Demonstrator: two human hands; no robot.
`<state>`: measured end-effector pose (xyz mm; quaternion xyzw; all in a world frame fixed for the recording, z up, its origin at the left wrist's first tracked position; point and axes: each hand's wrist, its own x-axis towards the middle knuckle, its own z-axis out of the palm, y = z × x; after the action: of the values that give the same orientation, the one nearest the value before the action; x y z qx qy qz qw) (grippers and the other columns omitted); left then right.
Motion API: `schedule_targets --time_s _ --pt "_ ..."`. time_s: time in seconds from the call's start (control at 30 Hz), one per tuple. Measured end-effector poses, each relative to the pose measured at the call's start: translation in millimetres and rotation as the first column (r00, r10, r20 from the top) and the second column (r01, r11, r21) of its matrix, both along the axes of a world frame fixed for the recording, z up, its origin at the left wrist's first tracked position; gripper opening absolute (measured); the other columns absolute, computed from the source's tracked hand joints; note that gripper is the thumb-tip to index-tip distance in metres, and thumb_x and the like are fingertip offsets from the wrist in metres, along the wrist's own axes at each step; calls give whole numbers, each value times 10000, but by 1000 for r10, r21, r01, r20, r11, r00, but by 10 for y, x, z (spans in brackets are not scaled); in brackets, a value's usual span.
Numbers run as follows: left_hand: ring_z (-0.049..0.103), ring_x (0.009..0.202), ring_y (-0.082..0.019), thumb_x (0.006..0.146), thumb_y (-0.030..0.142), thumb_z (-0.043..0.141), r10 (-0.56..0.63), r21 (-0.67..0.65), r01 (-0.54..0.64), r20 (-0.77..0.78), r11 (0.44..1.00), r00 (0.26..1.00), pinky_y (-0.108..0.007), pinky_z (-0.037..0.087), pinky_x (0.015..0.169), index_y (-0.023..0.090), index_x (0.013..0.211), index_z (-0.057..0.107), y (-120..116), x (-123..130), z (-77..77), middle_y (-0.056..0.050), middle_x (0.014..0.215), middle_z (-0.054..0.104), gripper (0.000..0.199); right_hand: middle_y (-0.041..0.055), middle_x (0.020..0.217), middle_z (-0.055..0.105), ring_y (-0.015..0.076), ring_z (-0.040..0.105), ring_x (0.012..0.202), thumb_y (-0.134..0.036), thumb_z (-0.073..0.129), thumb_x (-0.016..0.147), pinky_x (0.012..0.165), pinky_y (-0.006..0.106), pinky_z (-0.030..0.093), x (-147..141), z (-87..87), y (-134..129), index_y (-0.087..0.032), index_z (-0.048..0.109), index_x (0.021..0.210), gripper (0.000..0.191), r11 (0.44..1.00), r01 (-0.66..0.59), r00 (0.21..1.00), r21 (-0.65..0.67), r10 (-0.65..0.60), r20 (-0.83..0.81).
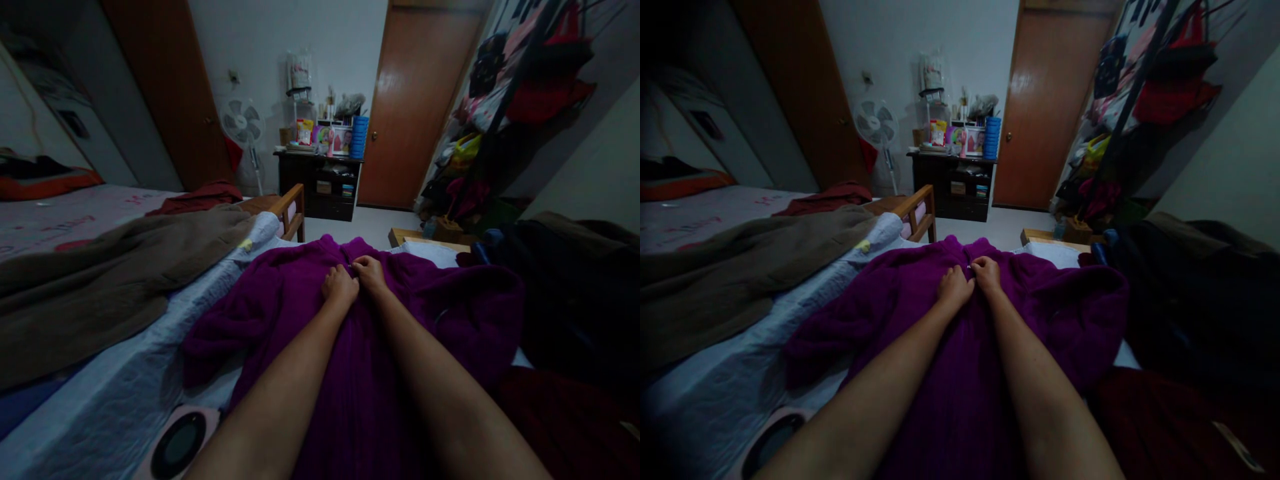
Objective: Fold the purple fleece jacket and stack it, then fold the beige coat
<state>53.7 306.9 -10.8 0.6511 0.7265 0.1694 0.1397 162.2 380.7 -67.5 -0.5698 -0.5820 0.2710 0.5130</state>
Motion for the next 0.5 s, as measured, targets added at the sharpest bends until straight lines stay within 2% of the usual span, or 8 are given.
schedule_targets --time_s 0.1,0.23,0.37,0.5 --pt "624 1073 -286 885 429 526 36 -43 -35 21 998 999 -352 489 829 136 1182 538 76 27 -196 -173 1162 637 417 10 674 665 160 591 643 -265 598 645 628 265 464 -17 -21 -5 -179 643 675 101 1000 -24 1000 -3 24 -2" --pt "655 991 -249 909 347 511 -62 28 63 -22 998 998 -324 477 790 201 1134 548 91 -48 -392 -113 1058 678 271 -6 637 641 156 576 620 -246 585 639 615 263 461 -35 -72 32 -188 624 662 74 999 -44 999 -7 44 -4" --pt "656 955 -215 905 315 523 -102 137 104 -22 985 995 -290 462 770 233 1101 548 102 -122 -494 -76 1042 680 214 -5 663 651 159 586 649 -257 590 652 644 268 467 -36 -91 127 -193 630 687 84 999 -38 999 2 38 1" --pt "660 918 -202 901 311 537 -123 179 123 -14 976 992 -276 452 745 243 1063 552 107 -145 -539 -52 1017 681 177 -1 683 656 164 593 674 -259 607 650 686 279 467 -14 -50 255 -193 636 687 81 1000 -15 1000 19 14 13"
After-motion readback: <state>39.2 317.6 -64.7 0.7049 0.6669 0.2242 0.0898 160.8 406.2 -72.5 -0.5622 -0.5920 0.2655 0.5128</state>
